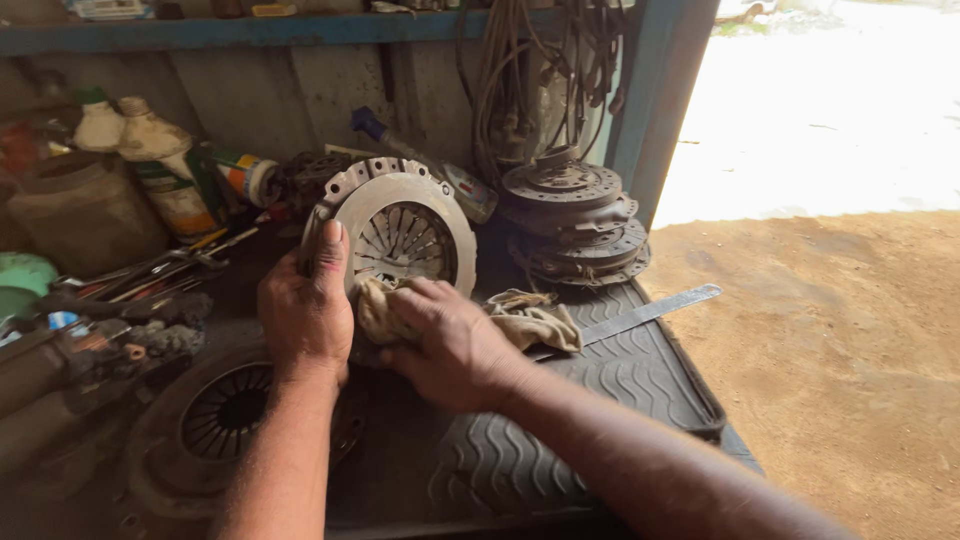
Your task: The person cleans a clutch pressure plate by wiping its surface with a cloth.
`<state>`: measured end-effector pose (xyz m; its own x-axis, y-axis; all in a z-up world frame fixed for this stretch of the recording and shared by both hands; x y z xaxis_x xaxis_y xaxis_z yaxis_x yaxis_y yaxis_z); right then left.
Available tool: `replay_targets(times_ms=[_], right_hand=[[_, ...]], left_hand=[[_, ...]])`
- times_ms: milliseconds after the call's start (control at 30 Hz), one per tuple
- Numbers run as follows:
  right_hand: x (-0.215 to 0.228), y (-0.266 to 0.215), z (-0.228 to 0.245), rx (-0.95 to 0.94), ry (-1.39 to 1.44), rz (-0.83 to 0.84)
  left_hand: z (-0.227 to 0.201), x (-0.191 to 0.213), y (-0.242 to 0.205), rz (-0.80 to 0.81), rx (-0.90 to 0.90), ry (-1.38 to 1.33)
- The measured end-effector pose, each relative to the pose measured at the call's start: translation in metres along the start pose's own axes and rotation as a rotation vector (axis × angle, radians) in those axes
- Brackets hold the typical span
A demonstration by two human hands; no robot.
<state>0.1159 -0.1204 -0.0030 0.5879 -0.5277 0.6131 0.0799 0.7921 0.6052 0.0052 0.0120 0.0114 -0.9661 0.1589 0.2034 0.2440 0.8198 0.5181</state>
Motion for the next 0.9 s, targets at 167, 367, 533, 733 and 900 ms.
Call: replay_targets(times_ms=[167, 367, 533, 733, 900], right_hand=[[0.006, -0.004, 0.011, 0.038, -0.179, 0.042], [0.000, -0.005, 0.003, 0.016, -0.188, 0.111], [0.005, -0.006, -0.004, 0.065, 0.036, -0.091], [0.014, 0.010, 0.007, -0.168, 1.010, -0.400], [0.031, 0.008, 0.017, -0.210, 1.072, -0.471]], left_hand=[[0.000, 0.004, -0.003, -0.044, 0.113, 0.167], [-0.009, 0.000, -0.006, 0.096, 0.156, -0.123], [-0.019, -0.003, -0.007, 0.138, 0.195, -0.145], [-0.032, -0.008, -0.016, 0.343, -0.104, -0.379], [-0.043, -0.017, -0.028, 0.481, -0.129, -0.440]])
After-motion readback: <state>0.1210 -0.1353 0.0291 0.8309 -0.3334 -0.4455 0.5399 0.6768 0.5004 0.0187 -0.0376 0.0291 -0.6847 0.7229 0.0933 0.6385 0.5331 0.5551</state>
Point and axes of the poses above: each hand's wrist, its own y-axis towards the middle knuckle, its own x-axis out of the back of the hand, z = x × y, the point moved 1 cm from there along y, towards the middle knuckle, and after that the axes turned 11 degrees about y, right-handed, at the moved point
